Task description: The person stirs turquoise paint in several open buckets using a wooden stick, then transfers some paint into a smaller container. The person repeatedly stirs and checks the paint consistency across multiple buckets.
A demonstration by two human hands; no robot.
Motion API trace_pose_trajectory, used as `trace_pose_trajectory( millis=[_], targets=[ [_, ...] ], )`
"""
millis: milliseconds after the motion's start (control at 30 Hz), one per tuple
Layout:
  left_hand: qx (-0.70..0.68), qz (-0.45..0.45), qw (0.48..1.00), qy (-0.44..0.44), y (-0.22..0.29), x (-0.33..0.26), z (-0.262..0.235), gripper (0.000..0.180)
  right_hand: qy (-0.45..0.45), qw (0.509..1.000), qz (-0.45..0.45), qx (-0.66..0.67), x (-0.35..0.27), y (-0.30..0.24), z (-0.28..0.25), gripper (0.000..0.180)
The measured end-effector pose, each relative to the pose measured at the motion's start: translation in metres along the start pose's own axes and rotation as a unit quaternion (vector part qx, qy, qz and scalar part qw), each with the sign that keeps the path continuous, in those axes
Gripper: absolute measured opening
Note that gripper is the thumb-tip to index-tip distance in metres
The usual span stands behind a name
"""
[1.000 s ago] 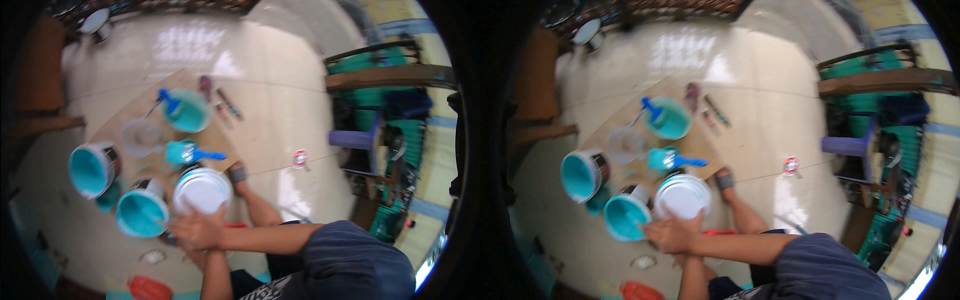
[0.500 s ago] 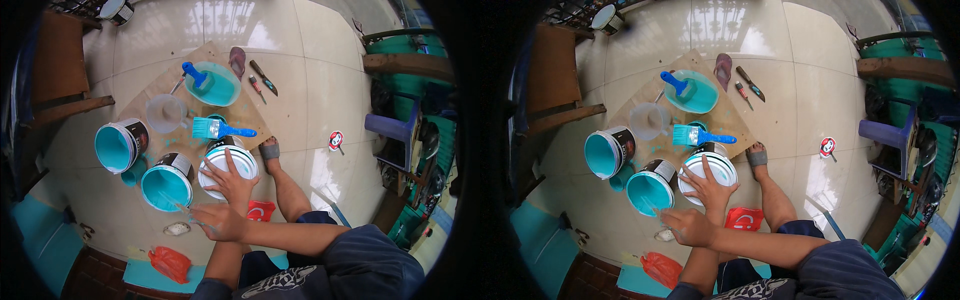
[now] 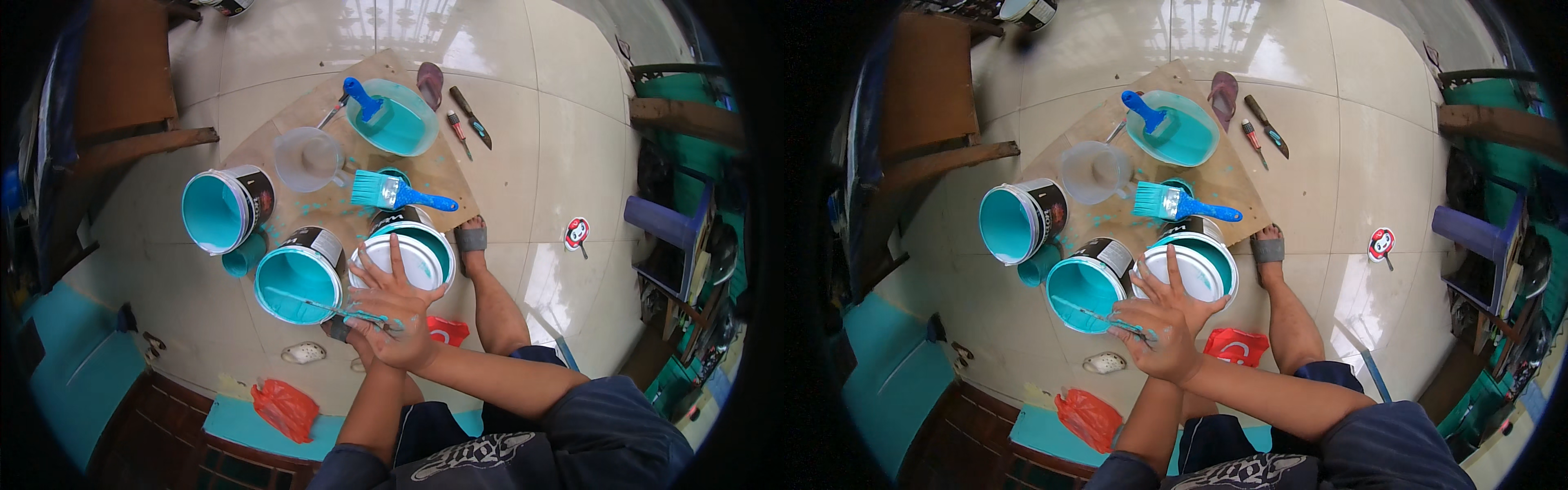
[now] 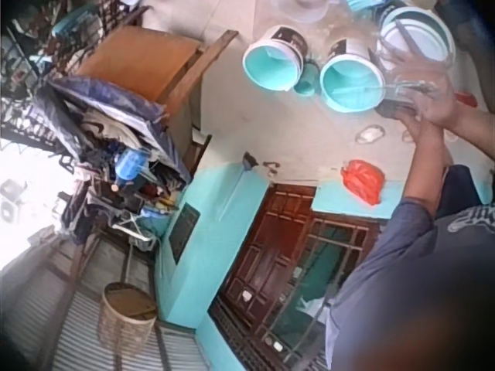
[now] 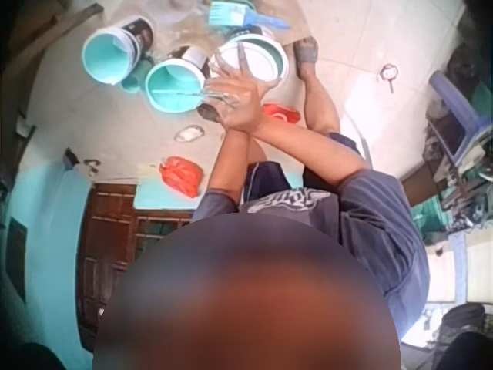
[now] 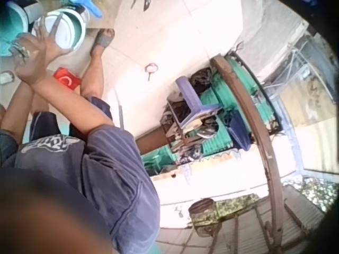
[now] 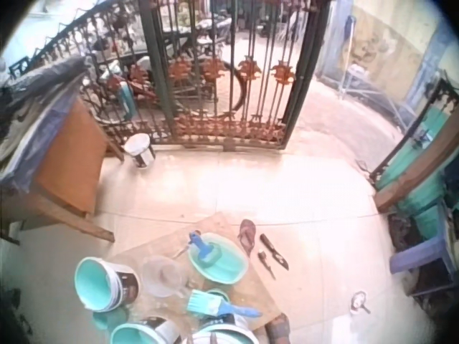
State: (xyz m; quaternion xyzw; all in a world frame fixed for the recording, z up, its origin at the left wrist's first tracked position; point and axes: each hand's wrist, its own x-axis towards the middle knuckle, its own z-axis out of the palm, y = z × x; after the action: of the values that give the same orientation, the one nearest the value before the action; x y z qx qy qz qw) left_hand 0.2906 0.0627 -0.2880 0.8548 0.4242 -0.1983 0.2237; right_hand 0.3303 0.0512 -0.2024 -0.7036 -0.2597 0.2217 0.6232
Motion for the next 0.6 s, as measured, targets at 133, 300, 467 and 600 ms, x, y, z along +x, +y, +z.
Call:
trace_pose_trajectory(
  millis=[133,300,467,600],
  targets=[
    [0.016,0.03,0.999,0.006,-0.013,0.003,-0.003,0.145,-0.038,0.999,0.004,0.023,-0.003,-0.002,0.007,0.028],
    [0.003,-0.02,0.998,-0.061,-0.009,0.005,-0.007,0.145,-0.149,0.988,-0.02,-0.046,-0.007,0.002,0.009,0.031],
    [0.005,0.018,0.997,-0.07,-0.014,0.003,-0.009,0.143,-0.126,0.99,-0.012,-0.054,-0.009,0.008,0.015,0.02],
    [-0.038,0.087,0.995,0.005,-0.025,-0.004,-0.003,0.134,-0.067,0.995,0.08,-0.005,-0.007,0.017,0.013,0.019]
  ],
)
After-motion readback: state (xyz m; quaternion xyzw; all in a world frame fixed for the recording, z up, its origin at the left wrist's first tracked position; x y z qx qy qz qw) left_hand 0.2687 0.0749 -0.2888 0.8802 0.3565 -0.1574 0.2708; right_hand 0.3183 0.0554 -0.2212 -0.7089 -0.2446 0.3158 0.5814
